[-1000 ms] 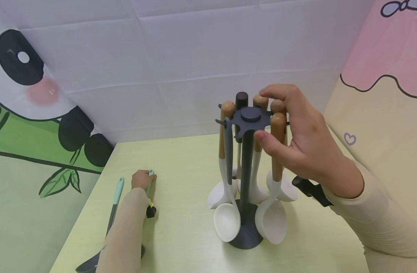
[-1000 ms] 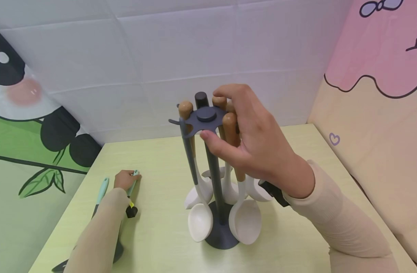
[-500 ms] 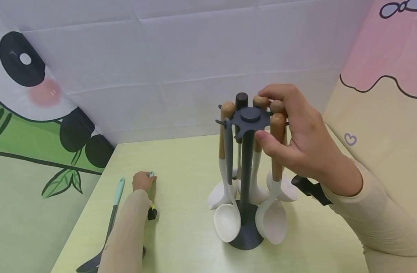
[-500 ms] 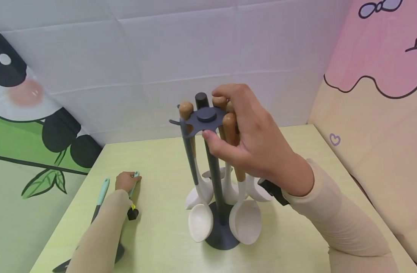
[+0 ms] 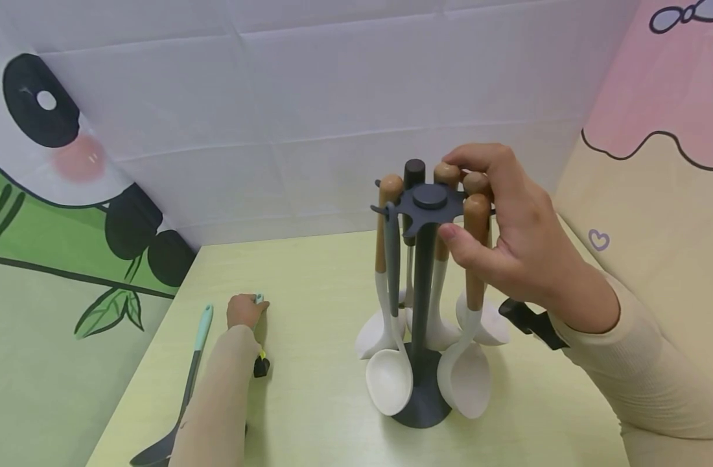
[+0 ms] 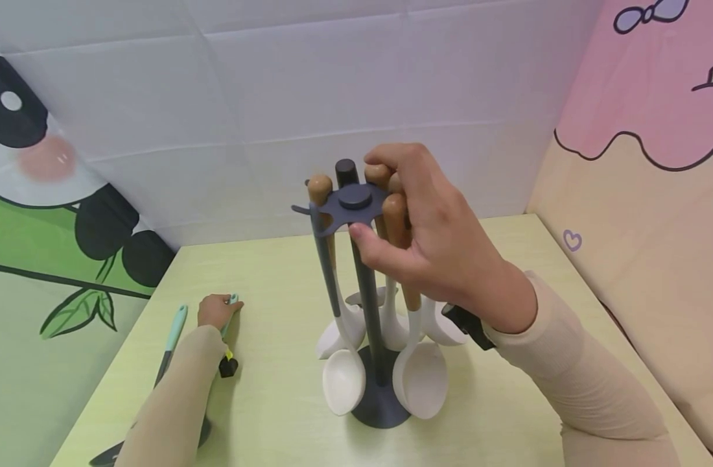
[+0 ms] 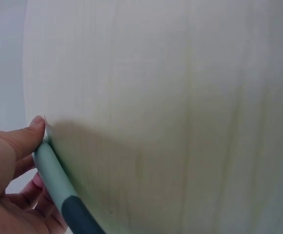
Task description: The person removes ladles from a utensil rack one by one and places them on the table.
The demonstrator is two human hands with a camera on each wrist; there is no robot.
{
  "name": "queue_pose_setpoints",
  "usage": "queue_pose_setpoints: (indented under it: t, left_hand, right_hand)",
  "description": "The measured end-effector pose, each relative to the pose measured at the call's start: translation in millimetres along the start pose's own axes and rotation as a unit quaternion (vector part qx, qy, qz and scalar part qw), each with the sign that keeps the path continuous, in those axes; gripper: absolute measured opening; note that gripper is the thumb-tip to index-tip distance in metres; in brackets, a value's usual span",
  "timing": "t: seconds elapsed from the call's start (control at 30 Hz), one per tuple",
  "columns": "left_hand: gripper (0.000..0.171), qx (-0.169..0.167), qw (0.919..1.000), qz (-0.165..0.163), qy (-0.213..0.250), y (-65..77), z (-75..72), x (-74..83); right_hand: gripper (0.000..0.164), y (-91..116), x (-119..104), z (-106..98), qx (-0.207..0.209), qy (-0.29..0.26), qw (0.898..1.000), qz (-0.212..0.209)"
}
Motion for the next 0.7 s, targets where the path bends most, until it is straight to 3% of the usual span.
queue_pose_setpoints:
  t: [0.17,0.23,0.37,0.43,0.57,0.7]
  left_hand:
    - [0.031,0.013,0.9994,0.027,-0.018,1.2,-2.5,2.6]
    - [0.033,0.01,0.9991,0.031,-0.027,2.3,-2.4,2.9]
    - [0.049,-0.01,0.9997,0.003,-0.021,6.5,-2.1,3.6]
    - [0.058,-0.004,0.9999,-0.015,-0.007,8.3,-5.1,5.6]
    - [0.06,0.067,0.9974,-0.011,0.026,8.9,-20.7,19.8]
    - [0.055,0.152,0.9838,0.035,0.088,11.1,-42.8,51.0]
  right_hand:
    - [0.051,-1.0,-1.0,-0.6,-0.004,-0.012,1.0,0.0]
    - [0.051,-1.4,-1.8,-1.0,-0.004,-0.017,1.0,-0.002]
    - [0.051,-2.1,-2.4,-1.9,-0.003,-0.027,1.0,-0.006]
    - [0.051,-2.5,-2.1,-2.0,-0.003,-0.031,0.999,-0.009]
    - [0.051,-2.6,-0.9,-2.2,-0.004,-0.034,0.999,-0.012]
    - [0.051,-2.6,1.0,-3.0,-0.005,-0.039,0.999,-0.015]
Point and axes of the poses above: each hand's wrist, its own y-axis away from the middle knuckle, its own z-axis out of the palm, x = y × z, the point moved 9 cm from there along -y, towards the middle knuckle, and after that the axes turned 12 degrees about z, right-handed, at the moved point
